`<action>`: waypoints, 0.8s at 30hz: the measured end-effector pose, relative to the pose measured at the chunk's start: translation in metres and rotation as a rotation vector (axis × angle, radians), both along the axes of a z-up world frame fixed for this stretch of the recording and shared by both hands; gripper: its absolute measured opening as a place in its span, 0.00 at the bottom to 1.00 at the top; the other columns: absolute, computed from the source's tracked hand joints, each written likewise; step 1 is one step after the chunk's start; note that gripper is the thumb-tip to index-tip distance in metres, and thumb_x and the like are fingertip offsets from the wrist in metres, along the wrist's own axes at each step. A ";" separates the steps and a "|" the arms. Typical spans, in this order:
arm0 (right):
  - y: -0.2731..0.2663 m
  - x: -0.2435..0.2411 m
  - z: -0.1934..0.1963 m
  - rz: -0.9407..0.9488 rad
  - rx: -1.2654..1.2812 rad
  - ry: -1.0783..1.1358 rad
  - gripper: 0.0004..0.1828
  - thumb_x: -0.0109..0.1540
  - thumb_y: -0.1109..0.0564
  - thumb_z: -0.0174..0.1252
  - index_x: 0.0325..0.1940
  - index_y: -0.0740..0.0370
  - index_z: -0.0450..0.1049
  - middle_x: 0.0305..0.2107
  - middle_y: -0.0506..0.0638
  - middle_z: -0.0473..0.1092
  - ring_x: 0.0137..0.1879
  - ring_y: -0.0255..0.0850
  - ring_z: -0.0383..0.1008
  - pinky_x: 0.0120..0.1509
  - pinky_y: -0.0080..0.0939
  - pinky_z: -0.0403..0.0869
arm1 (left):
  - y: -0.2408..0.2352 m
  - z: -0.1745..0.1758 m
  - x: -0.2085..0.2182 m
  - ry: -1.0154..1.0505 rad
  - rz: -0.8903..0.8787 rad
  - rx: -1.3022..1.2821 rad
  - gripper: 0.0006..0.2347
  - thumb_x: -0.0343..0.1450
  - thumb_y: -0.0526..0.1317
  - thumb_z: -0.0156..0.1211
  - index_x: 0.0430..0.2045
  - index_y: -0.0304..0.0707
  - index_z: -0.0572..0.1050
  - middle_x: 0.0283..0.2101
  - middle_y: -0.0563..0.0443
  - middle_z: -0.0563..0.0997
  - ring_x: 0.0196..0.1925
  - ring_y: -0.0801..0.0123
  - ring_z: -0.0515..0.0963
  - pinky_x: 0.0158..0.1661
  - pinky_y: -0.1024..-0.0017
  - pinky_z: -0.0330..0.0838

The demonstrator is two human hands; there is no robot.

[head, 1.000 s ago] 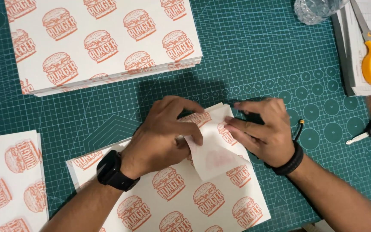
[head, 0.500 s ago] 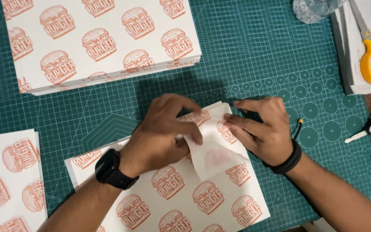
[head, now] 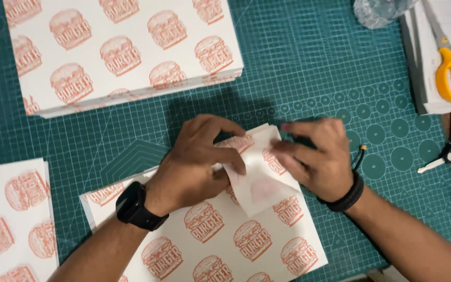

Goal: Folding and stacking printed burger wrappers on a cutting mat at a workstation.

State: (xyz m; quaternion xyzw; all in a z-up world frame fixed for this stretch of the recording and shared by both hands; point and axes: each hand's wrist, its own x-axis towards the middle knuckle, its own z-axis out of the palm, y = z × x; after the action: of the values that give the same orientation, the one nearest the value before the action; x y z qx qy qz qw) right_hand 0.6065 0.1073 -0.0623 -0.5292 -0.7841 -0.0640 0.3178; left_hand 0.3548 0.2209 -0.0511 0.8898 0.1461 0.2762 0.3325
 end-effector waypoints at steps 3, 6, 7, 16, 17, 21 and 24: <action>0.002 0.002 0.003 0.066 0.053 0.077 0.08 0.66 0.49 0.60 0.40 0.52 0.82 0.45 0.50 0.73 0.44 0.44 0.72 0.53 0.50 0.63 | 0.002 0.002 0.001 0.021 0.001 -0.026 0.14 0.54 0.29 0.60 0.24 0.57 0.80 0.47 0.58 0.76 0.53 0.58 0.73 0.57 0.57 0.60; -0.001 0.000 0.004 0.028 0.043 0.150 0.09 0.66 0.53 0.59 0.41 0.57 0.83 0.45 0.54 0.73 0.44 0.43 0.72 0.54 0.48 0.63 | 0.000 0.006 0.001 0.010 -0.010 -0.057 0.12 0.56 0.28 0.61 0.27 0.51 0.77 0.37 0.62 0.78 0.47 0.63 0.76 0.55 0.59 0.60; -0.002 0.000 0.004 -0.044 0.014 0.137 0.12 0.68 0.53 0.55 0.44 0.59 0.83 0.47 0.57 0.74 0.44 0.42 0.72 0.54 0.47 0.63 | -0.001 0.008 0.001 -0.011 -0.010 -0.055 0.11 0.59 0.28 0.62 0.29 0.47 0.74 0.36 0.63 0.80 0.46 0.63 0.78 0.55 0.60 0.60; 0.000 0.001 -0.004 0.061 0.047 0.034 0.07 0.65 0.49 0.64 0.42 0.52 0.81 0.46 0.53 0.73 0.45 0.44 0.71 0.53 0.50 0.61 | -0.001 0.003 0.001 0.041 0.025 -0.036 0.10 0.58 0.30 0.64 0.21 0.55 0.77 0.53 0.52 0.75 0.59 0.50 0.70 0.58 0.53 0.62; 0.000 0.002 -0.003 0.057 0.050 0.033 0.07 0.65 0.49 0.64 0.42 0.52 0.81 0.46 0.53 0.73 0.45 0.44 0.71 0.53 0.50 0.61 | 0.000 0.004 0.002 0.041 0.021 -0.033 0.10 0.58 0.30 0.64 0.21 0.55 0.77 0.53 0.52 0.75 0.59 0.50 0.70 0.58 0.53 0.62; -0.002 0.002 0.003 0.017 0.077 0.129 0.09 0.66 0.52 0.60 0.42 0.57 0.83 0.44 0.54 0.73 0.43 0.42 0.71 0.54 0.48 0.63 | -0.001 0.003 0.002 0.011 0.016 -0.050 0.15 0.53 0.27 0.58 0.30 0.48 0.74 0.34 0.63 0.77 0.47 0.63 0.77 0.56 0.60 0.61; -0.003 0.001 -0.001 -0.068 -0.002 0.100 0.10 0.65 0.49 0.63 0.43 0.55 0.84 0.46 0.54 0.73 0.44 0.43 0.72 0.54 0.49 0.63 | -0.001 0.005 0.002 0.002 0.017 -0.024 0.14 0.56 0.29 0.60 0.33 0.46 0.75 0.33 0.63 0.78 0.45 0.63 0.77 0.55 0.61 0.61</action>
State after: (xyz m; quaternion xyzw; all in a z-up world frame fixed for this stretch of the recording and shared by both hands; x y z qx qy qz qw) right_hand 0.6079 0.1047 -0.0638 -0.5586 -0.7488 -0.0476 0.3536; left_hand 0.3568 0.2197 -0.0464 0.8847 0.1573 0.2764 0.3408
